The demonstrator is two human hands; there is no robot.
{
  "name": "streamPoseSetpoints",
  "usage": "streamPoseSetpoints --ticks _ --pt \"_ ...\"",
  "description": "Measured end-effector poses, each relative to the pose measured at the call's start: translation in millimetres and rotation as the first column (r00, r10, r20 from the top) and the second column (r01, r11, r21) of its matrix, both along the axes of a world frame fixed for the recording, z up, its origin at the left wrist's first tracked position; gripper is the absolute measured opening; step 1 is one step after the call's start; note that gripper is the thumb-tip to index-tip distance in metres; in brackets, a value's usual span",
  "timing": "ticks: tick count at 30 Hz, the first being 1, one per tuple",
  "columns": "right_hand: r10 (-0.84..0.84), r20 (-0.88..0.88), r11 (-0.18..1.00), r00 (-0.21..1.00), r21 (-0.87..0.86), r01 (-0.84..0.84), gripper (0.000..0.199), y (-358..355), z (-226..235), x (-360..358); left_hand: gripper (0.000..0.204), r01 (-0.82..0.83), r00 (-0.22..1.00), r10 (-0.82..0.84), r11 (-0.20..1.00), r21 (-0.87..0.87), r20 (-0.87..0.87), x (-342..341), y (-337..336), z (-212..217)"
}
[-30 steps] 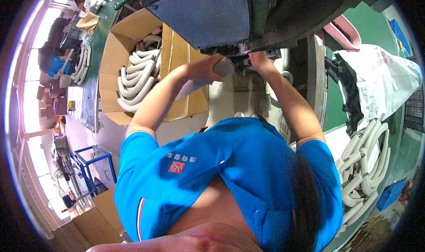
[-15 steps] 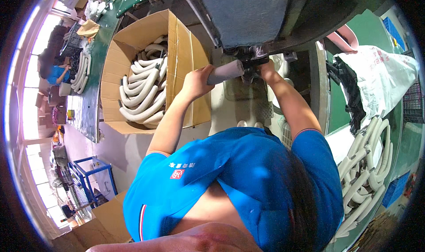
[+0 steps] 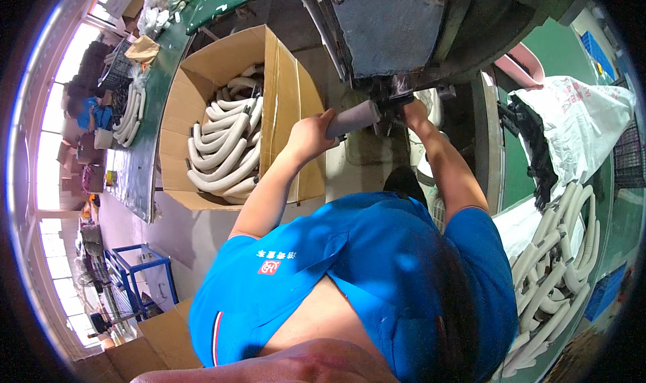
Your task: The person repeatedly picks up a white hose and a black plastic clip, inserts the clip into the hose end, and places the assembled unit into a cardboard box. The person continues this repetitive assembly process throughout the clip.
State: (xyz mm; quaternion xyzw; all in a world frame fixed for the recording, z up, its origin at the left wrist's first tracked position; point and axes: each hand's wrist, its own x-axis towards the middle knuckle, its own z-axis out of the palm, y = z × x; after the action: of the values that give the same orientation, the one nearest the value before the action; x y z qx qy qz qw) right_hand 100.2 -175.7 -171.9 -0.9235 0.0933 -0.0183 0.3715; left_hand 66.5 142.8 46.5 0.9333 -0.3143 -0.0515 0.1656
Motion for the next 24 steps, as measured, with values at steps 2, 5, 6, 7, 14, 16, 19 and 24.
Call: streamPoseSetpoints --ticks 2,5,6,7,14,16,19,24 --pt "-0.184 0.037 0.941 0.982 0.295 0.165 0.050 -30.7 -31.1 1.5 0.049 0.053 0.999 -0.053 0.998 -0.020 -0.002 7.2 -13.3 2.7" --pt "-0.216 -0.125 0.939 0.968 0.246 0.241 0.060 16.0 44.7 1.8 0.048 -0.025 0.999 0.025 1.000 0.017 -0.030 1.5 4.0 -1.0" --pt "-0.287 -0.150 0.934 0.946 0.173 0.311 0.060 16.0 45.6 -4.1 0.047 -0.006 0.999 0.007 1.000 0.030 -0.031 1.4 2.1 1.4" --pt "-0.345 0.002 0.930 0.939 0.136 0.341 0.053 12.8 43.2 -2.7 0.047 0.011 0.999 -0.010 0.999 0.043 -0.032 1.5 0.6 4.4" --pt "-0.056 -0.101 0.533 0.993 0.838 0.115 0.012 11.5 152.6 -41.4 0.041 0.200 0.979 -0.201 0.979 -0.027 -0.026 -9.2 14.8 34.5" --pt "-0.017 -0.119 0.409 0.993 0.905 0.116 0.012 31.4 205.2 -62.4 0.037 0.203 0.978 -0.207 0.968 -0.148 -0.015 -24.3 29.1 34.1" --pt "0.015 -0.039 0.382 0.999 0.923 0.030 0.015 44.1 225.6 -71.4 0.031 0.109 0.987 -0.130 0.975 -0.194 -0.095 -38.5 42.6 43.0" --pt "0.075 -0.098 0.446 0.992 0.893 0.055 0.015 49.4 226.6 -71.2 0.031 -0.013 0.970 -0.037 0.979 -0.205 -0.239 -56.5 51.6 39.9"
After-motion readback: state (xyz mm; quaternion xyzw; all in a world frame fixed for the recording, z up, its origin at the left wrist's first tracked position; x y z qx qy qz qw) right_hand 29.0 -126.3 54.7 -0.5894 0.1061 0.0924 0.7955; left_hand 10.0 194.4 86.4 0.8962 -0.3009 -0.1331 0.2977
